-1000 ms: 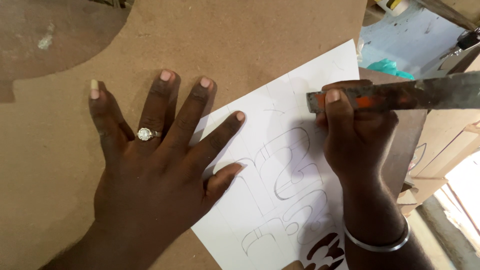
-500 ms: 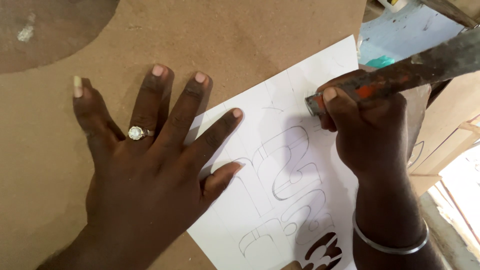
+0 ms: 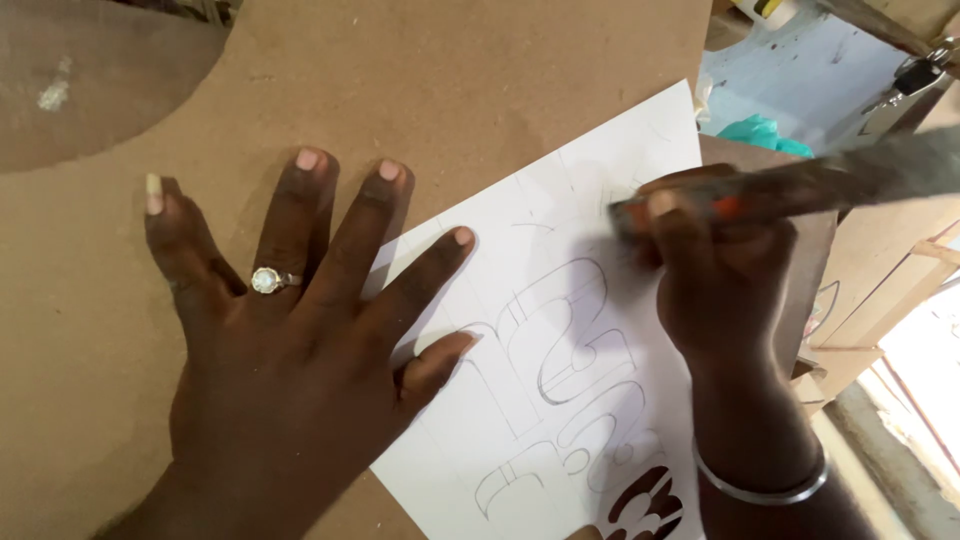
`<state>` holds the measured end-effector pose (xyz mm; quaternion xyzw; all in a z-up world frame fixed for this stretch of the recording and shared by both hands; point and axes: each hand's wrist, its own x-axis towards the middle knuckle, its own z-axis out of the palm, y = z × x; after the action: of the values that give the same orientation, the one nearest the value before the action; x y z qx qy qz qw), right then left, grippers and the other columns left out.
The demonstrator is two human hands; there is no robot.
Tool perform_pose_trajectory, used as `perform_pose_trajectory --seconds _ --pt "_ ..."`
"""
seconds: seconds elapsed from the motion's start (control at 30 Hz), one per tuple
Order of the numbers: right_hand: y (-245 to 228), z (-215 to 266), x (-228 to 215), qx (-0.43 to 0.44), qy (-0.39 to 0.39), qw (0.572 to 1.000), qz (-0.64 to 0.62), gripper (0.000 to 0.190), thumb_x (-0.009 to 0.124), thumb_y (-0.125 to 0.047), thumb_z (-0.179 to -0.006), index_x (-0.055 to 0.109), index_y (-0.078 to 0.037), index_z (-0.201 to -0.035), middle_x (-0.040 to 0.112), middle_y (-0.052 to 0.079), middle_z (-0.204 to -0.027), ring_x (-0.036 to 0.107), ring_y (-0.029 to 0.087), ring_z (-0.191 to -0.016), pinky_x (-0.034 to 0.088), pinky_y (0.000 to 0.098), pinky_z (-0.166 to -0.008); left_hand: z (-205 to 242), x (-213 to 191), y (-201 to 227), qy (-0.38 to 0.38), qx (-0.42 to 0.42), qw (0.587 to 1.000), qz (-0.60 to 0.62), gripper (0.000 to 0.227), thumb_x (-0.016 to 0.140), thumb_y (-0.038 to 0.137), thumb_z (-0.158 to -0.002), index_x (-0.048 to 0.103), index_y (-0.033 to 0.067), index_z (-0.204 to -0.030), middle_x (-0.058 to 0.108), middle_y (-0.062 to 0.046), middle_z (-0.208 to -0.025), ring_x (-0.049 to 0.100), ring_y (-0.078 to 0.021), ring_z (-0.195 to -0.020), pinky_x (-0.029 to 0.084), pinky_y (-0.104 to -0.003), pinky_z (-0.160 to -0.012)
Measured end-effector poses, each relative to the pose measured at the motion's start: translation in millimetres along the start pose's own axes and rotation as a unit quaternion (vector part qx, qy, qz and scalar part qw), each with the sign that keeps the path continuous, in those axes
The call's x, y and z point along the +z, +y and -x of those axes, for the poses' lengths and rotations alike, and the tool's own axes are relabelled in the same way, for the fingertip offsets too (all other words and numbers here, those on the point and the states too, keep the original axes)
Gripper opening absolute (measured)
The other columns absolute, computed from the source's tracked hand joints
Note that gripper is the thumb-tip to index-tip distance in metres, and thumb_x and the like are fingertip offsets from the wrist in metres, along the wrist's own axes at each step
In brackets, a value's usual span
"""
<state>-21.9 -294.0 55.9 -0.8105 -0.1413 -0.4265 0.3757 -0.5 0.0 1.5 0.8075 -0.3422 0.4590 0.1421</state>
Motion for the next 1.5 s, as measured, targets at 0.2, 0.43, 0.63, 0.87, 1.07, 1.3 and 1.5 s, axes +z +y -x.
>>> perform_pose_trajectory --seconds 0.2,0.43,0.63,0.87,1.07,1.3,1.5 --pt "4 0 5 0.019 0.106 0.993 -0.049 0.013 0.065 -0.011 -0.107 0.069 0.000 -0.101 0.067 0.001 -0.080 0.060 0.009 -0.066 0.048 0.0251 -0.061 0 1 0 0.009 0.004 1.000 -0.002 0.062 0.053 0.065 -0.105 0.063 0.0239 -0.151 0.032 -0.018 -0.168 0.017 -0.0410 -0.157 0.006 -0.091 -0.104" --pt "0 -2 7 0.053 0.102 0.993 -0.013 0.018 0.066 -0.016 -0.107 0.071 -0.001 -0.099 0.066 0.002 -0.073 0.060 0.009 -0.062 0.046 0.0246 -0.056 0 1 -1 0.006 -0.001 1.000 0.015 0.062 0.053 0.065 -0.104 0.063 0.0232 -0.149 0.035 -0.019 -0.167 0.019 -0.0431 -0.156 0.005 -0.092 -0.104" --pt "-14 -9 8 0.077 0.107 0.991 -0.007 0.016 0.067 -0.015 -0.104 0.070 -0.001 -0.098 0.067 0.001 -0.076 0.062 0.008 -0.062 0.048 0.0246 -0.056 -3 -3 0 0.017 -0.002 0.999 0.029 0.059 0.055 0.062 -0.103 0.066 0.0223 -0.145 0.039 -0.018 -0.164 0.023 -0.0441 -0.154 0.005 -0.092 -0.103" --pt "-27 -19 -4 0.063 0.009 0.998 -0.015 0.014 0.061 -0.007 -0.102 0.068 0.002 -0.095 0.064 0.004 -0.075 0.057 0.011 -0.062 0.046 0.0264 -0.057 -4 -3 0 0.018 -0.008 0.999 0.044 0.058 0.056 0.061 -0.102 0.067 0.0209 -0.141 0.041 -0.018 -0.163 0.030 -0.0476 -0.152 0.006 -0.095 -0.100" --pt "-25 -17 -10 0.088 -0.028 0.996 0.003 0.015 0.062 -0.009 -0.100 0.067 0.001 -0.091 0.063 0.004 -0.071 0.056 0.012 -0.059 0.046 0.0269 -0.054 -5 -4 1 0.016 -0.011 0.999 0.045 0.058 0.056 0.062 -0.100 0.067 0.0212 -0.141 0.041 -0.018 -0.162 0.031 -0.0479 -0.151 0.006 -0.094 -0.100" --pt "-13 -11 -11 0.105 -0.027 0.992 0.066 0.019 0.064 -0.010 -0.102 0.070 0.001 -0.088 0.064 0.007 -0.069 0.056 0.013 -0.058 0.045 0.0282 -0.053 -5 -6 3 -0.012 -0.017 1.000 0.015 0.061 0.058 0.060 -0.097 0.065 0.0227 -0.144 0.040 -0.017 -0.163 0.021 -0.0430 -0.156 0.006 -0.092 -0.104" --pt "38 25 -29 0.021 0.135 0.972 -0.191 0.013 0.065 -0.010 -0.111 0.063 0.000 -0.104 0.066 0.005 -0.089 0.061 0.014 -0.075 0.049 0.0295 -0.067 -1 -2 2 0.012 0.007 1.000 -0.013 0.063 0.059 0.062 -0.102 0.063 0.0235 -0.151 0.031 -0.017 -0.170 0.009 -0.0370 -0.157 0.005 -0.090 -0.106"
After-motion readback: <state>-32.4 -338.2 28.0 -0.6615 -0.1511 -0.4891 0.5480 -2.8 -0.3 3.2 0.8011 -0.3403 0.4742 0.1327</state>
